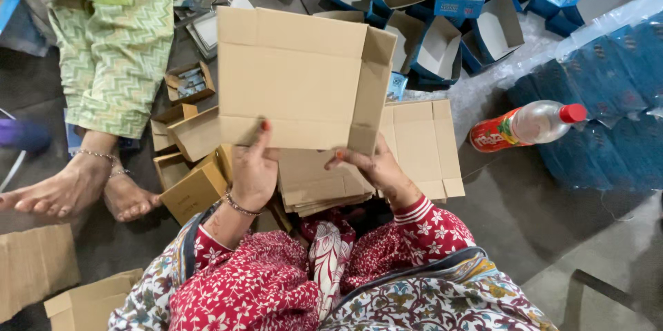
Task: The person sits on the floor and folds flat cardboard pieces into small rectangular boxes by hand. They repeatedly pick up a flat piece, fold the sides and flaps, and place the finished box into a growing stack.
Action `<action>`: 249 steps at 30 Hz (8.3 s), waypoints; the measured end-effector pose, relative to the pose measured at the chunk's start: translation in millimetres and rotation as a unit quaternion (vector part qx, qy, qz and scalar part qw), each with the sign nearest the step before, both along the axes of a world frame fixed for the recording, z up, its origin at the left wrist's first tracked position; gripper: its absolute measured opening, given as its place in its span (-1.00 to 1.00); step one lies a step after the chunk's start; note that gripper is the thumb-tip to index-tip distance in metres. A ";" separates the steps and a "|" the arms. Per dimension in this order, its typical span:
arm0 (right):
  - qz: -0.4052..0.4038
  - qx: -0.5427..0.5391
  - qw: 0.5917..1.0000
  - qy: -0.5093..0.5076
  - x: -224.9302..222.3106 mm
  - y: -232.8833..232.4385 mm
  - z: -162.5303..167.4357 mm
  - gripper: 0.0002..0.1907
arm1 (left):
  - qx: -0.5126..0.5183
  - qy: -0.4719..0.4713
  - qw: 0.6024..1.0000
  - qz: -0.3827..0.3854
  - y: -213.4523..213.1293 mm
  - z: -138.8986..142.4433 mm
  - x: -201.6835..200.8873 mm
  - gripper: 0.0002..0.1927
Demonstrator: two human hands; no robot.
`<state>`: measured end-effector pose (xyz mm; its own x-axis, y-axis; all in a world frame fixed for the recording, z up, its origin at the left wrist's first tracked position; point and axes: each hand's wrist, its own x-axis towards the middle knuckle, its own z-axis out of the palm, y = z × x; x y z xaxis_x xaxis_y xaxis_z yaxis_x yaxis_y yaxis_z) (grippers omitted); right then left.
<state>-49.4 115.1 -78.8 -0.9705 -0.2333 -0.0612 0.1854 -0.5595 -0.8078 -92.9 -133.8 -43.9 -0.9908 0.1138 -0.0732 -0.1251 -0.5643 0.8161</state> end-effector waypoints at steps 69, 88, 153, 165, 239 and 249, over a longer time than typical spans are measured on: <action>-0.346 -0.264 0.809 0.396 96.0 140.5 73.0 -0.53 | -0.096 -0.136 0.978 -0.127 -8.5 0.2 25.8 -0.73; -0.196 -0.100 0.965 0.145 1.1 65.5 61.3 -0.45 | -0.085 -0.130 0.984 -0.088 -17.5 -19.1 20.7 -0.78; -0.100 -0.009 0.993 0.058 -9.4 16.4 21.2 -0.27 | -0.117 -0.082 0.984 -0.111 0.5 16.2 -4.3 -0.79; -0.327 -0.195 0.917 0.124 -20.0 104.8 2.0 -0.08 | -0.105 -0.158 0.977 -0.096 -4.7 -0.9 3.1 -0.81; -0.122 0.002 0.992 0.041 -15.8 2.8 -20.9 -0.70 | -0.068 0.010 0.994 -0.087 -1.0 8.2 2.2 -0.58; -0.095 0.347 0.912 0.196 8.5 -37.1 20.1 -0.46 | -0.401 0.219 0.888 -0.057 20.6 -3.6 16.7 -0.49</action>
<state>-40.8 78.0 -58.8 -0.9684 -0.0954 0.2303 -0.2408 0.1201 -0.9631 -76.2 -113.2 -47.5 -0.9295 0.3006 0.2138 0.2848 0.2167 0.9338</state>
